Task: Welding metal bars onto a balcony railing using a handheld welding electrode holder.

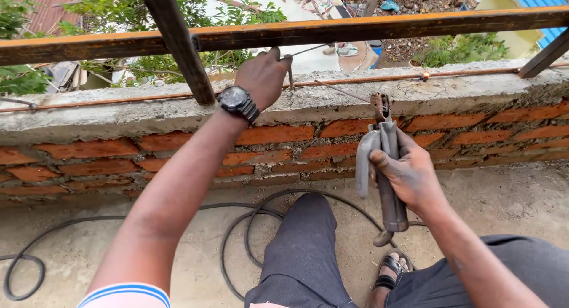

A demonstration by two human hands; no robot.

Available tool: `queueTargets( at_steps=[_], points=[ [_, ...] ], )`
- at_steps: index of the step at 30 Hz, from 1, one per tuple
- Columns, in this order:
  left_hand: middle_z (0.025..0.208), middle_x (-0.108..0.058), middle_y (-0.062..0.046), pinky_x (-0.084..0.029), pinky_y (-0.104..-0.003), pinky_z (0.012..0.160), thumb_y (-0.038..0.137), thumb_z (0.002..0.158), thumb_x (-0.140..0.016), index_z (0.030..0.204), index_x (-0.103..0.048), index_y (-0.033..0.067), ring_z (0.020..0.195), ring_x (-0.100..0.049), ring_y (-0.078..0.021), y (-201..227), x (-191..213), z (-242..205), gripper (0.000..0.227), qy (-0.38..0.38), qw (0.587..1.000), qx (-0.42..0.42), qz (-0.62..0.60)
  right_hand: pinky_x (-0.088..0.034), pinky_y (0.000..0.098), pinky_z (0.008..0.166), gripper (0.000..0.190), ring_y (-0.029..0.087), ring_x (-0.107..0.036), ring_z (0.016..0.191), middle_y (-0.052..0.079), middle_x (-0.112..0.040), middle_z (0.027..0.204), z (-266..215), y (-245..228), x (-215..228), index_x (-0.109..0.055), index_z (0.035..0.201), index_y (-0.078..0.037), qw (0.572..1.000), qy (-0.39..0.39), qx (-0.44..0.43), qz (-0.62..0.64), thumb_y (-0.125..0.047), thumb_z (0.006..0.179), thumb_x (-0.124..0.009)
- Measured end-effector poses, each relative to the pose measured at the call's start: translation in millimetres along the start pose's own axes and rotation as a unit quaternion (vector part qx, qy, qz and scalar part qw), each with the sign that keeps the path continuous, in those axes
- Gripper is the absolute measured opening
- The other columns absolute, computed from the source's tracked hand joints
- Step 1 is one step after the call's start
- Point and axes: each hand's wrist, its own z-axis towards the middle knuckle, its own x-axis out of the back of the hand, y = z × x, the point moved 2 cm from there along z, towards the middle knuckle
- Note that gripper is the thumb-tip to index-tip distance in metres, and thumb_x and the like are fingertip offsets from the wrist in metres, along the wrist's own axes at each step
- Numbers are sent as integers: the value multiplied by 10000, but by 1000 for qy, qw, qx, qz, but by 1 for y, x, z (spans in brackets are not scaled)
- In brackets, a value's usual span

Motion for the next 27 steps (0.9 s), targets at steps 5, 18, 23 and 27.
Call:
queueTargets(
  at_steps=[5, 18, 23, 27],
  points=[
    [924, -665, -147, -576, -454, 688, 89, 974, -565, 1127, -734, 110, 718, -679, -223, 0, 8, 7, 229, 36, 996, -74, 19, -559, 275, 706, 793, 106, -651, 827, 46, -707, 996, -5, -31, -23, -578, 1409, -55, 990, 1, 44, -135, -359, 732, -855],
    [919, -743, -198, -601, -433, 680, 97, 951, -602, 936, -754, 3, 794, -745, -309, 12, 30, 40, 179, -108, 984, -114, 88, -576, 488, 795, 1048, 401, -683, 972, 215, -661, 1118, -7, -37, -84, -297, 1562, -95, 837, -65, 239, -487, -470, 740, -829],
    [910, -749, -177, -610, -412, 660, 160, 1040, -538, 1009, -736, -7, 756, -754, -247, 18, 34, 44, 261, -152, 973, -107, 137, -581, 498, 782, 1061, 405, -683, 970, 224, -648, 1119, -3, -33, -91, -250, 1577, -107, 825, -62, 214, -520, -500, 761, -803],
    [926, -745, -160, -607, -404, 676, 166, 1039, -543, 1027, -742, 12, 780, -742, -226, 18, 40, 41, 252, -159, 968, -123, 153, -597, 497, 766, 1051, 393, -699, 945, 233, -643, 1116, -4, -31, -94, -233, 1586, -90, 817, -62, 198, -538, -514, 789, -772]
  ],
)
